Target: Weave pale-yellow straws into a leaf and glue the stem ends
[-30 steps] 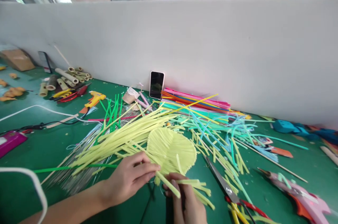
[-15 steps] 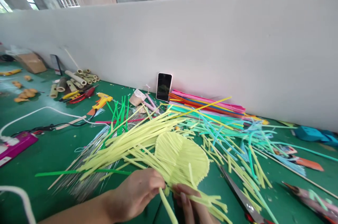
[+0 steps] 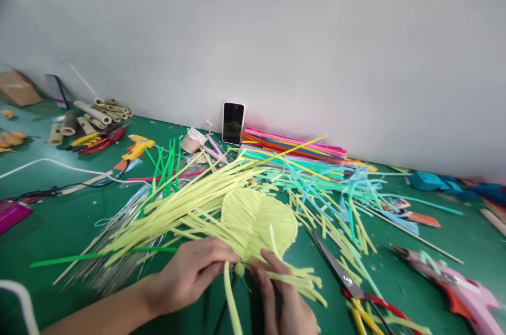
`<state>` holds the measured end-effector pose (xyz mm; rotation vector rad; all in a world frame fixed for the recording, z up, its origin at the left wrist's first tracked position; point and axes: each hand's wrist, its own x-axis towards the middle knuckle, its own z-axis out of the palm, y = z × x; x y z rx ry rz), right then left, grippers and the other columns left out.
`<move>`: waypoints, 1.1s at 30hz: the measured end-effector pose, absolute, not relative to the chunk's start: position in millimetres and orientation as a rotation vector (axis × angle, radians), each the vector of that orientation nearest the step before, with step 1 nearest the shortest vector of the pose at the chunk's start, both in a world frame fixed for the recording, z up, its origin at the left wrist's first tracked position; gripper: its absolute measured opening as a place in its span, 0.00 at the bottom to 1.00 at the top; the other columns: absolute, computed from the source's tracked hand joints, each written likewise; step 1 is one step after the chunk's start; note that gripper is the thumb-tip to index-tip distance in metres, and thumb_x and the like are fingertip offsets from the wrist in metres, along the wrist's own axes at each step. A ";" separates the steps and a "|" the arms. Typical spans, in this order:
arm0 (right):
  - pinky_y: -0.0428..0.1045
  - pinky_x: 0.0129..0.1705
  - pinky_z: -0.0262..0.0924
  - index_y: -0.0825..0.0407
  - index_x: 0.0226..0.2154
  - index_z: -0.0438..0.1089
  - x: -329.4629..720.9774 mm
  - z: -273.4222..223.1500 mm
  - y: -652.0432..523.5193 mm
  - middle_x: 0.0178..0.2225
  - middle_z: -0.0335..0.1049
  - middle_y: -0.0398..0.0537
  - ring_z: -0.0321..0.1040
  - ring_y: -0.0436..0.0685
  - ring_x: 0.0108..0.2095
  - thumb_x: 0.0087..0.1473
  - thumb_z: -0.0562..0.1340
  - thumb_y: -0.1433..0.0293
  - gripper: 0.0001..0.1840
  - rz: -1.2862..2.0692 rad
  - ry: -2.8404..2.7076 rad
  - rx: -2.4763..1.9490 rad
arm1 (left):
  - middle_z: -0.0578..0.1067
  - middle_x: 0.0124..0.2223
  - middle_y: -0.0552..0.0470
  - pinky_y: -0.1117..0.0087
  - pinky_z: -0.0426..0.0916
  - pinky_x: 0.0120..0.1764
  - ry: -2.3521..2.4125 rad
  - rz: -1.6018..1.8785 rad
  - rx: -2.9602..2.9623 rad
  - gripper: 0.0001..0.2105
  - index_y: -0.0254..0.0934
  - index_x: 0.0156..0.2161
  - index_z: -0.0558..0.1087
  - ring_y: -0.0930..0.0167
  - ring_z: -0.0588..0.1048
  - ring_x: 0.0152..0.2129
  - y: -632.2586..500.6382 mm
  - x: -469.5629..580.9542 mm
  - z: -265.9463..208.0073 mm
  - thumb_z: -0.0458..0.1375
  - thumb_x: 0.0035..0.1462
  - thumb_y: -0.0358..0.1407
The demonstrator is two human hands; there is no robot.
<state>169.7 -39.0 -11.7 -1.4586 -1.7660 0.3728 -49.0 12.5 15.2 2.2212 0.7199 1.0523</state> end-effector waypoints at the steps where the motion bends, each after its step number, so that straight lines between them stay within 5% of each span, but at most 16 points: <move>1: 0.45 0.39 0.74 0.47 0.51 0.70 171.2 -10.0 -37.6 0.45 0.79 0.50 0.79 0.58 0.42 0.65 0.55 0.61 0.16 0.376 -1.797 -1.424 | 0.79 0.41 0.47 0.72 0.70 0.43 0.744 1.083 2.233 0.12 0.38 0.49 0.70 0.70 0.76 0.37 13.3 -48.5 14.3 0.52 0.64 0.25; 8: 0.49 0.46 0.73 0.49 0.57 0.62 166.3 -9.6 -38.2 0.49 0.77 0.54 0.76 0.59 0.48 0.65 0.54 0.70 0.19 0.305 -1.863 -1.353 | 0.77 0.38 0.47 0.71 0.70 0.41 0.921 1.219 2.190 0.08 0.36 0.46 0.74 0.70 0.75 0.36 17.7 -45.6 12.4 0.56 0.63 0.26; 16: 0.46 0.41 0.72 0.47 0.46 0.66 160.0 -2.2 -36.9 0.40 0.77 0.50 0.77 0.56 0.42 0.64 0.55 0.72 0.09 0.301 -1.821 -1.360 | 0.81 0.38 0.50 0.70 0.69 0.41 0.944 1.082 2.219 0.07 0.38 0.44 0.75 0.69 0.77 0.36 18.5 -45.6 15.8 0.54 0.65 0.30; 33: 0.46 0.44 0.68 0.46 0.45 0.67 152.6 2.6 -43.8 0.38 0.75 0.46 0.75 0.53 0.41 0.63 0.55 0.76 0.12 0.563 -1.803 -1.214 | 0.81 0.32 0.54 0.74 0.68 0.33 0.959 1.052 2.290 0.05 0.39 0.40 0.75 0.73 0.78 0.29 14.4 -48.8 14.2 0.56 0.64 0.32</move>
